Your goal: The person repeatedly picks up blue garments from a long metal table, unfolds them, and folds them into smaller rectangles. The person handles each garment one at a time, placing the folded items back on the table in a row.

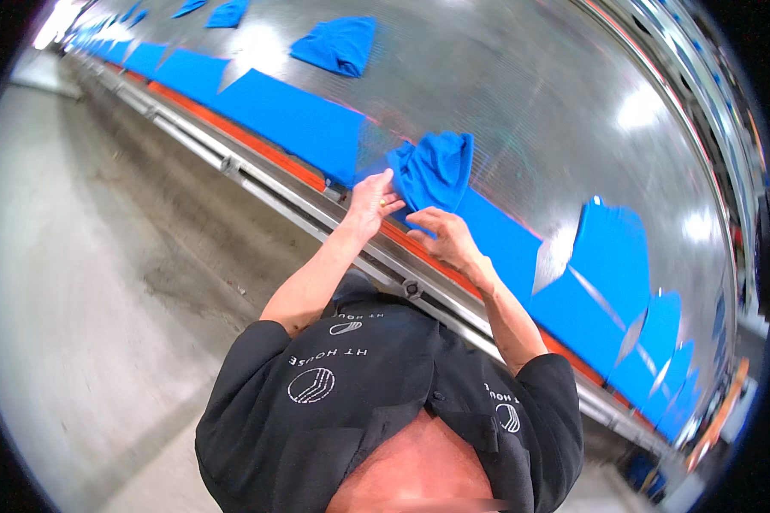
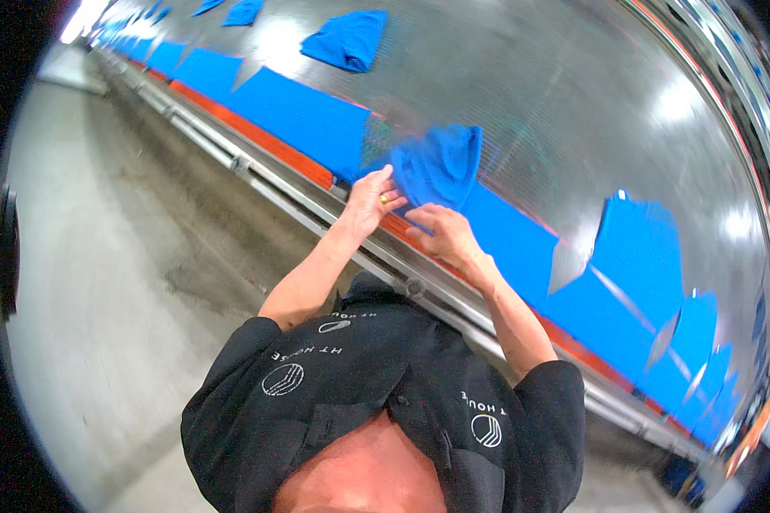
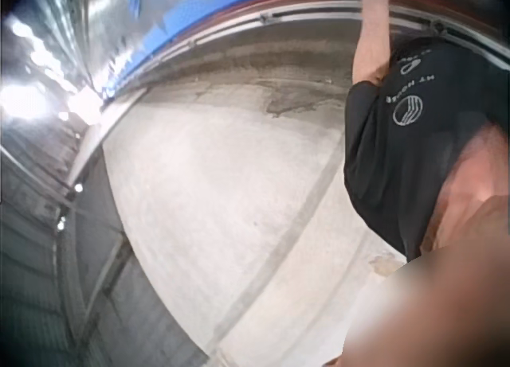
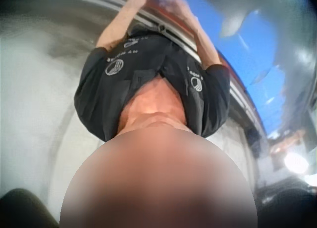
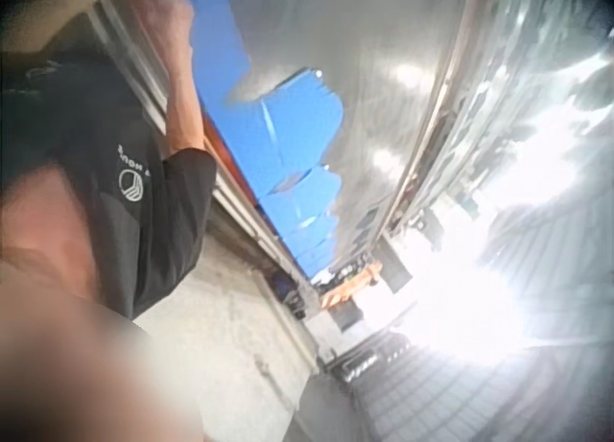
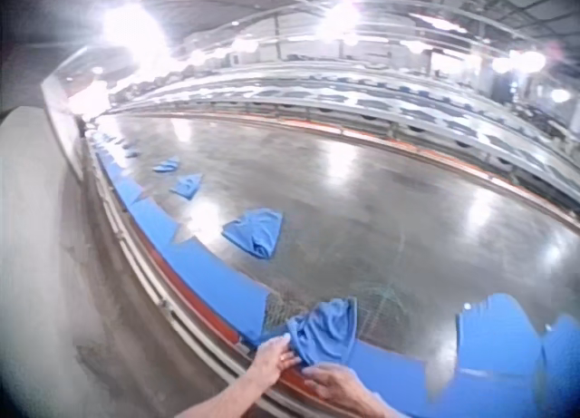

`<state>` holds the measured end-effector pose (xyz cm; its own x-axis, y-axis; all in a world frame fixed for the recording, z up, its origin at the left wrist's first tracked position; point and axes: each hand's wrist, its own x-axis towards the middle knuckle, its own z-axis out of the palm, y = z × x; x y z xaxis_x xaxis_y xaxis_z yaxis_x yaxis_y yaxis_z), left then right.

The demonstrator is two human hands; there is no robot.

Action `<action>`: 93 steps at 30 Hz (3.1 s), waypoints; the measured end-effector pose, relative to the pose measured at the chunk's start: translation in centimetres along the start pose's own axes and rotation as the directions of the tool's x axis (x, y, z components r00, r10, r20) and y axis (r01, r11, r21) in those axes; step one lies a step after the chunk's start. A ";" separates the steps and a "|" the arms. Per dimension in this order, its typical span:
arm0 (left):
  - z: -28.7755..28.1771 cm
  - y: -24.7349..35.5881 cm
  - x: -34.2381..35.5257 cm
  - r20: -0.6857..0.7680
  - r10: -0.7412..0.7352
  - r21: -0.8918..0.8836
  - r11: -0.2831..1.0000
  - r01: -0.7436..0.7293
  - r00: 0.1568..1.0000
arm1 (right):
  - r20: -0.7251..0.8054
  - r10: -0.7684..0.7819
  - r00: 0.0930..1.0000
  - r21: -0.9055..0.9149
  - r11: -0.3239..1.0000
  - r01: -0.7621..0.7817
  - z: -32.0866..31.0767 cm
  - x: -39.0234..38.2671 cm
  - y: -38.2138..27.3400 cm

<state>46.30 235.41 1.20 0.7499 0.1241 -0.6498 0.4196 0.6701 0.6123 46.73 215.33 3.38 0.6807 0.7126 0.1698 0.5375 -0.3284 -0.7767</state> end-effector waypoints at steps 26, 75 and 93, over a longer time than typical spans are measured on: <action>-0.2 6.4 1.7 0.133 0.384 0.460 0.793 -0.400 0.914 | -0.287 0.753 0.593 0.947 0.316 0.058 -7.9 4.3 6.3; 0.5 3.8 3.5 -0.142 0.014 0.531 0.845 0.064 0.990 | -0.403 0.877 0.261 0.787 0.478 -0.389 -7.1 -15.7 2.7; -0.6 2.5 1.1 0.138 0.198 0.045 0.977 -0.206 0.970 | -0.602 0.793 -0.094 0.791 0.608 0.070 -6.0 -15.9 1.3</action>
<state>47.86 237.64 1.69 0.8814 0.1526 -0.4470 0.2783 0.5968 0.7526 39.60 199.81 3.28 0.6618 -0.7005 -0.2669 -0.0189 0.3403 -0.9401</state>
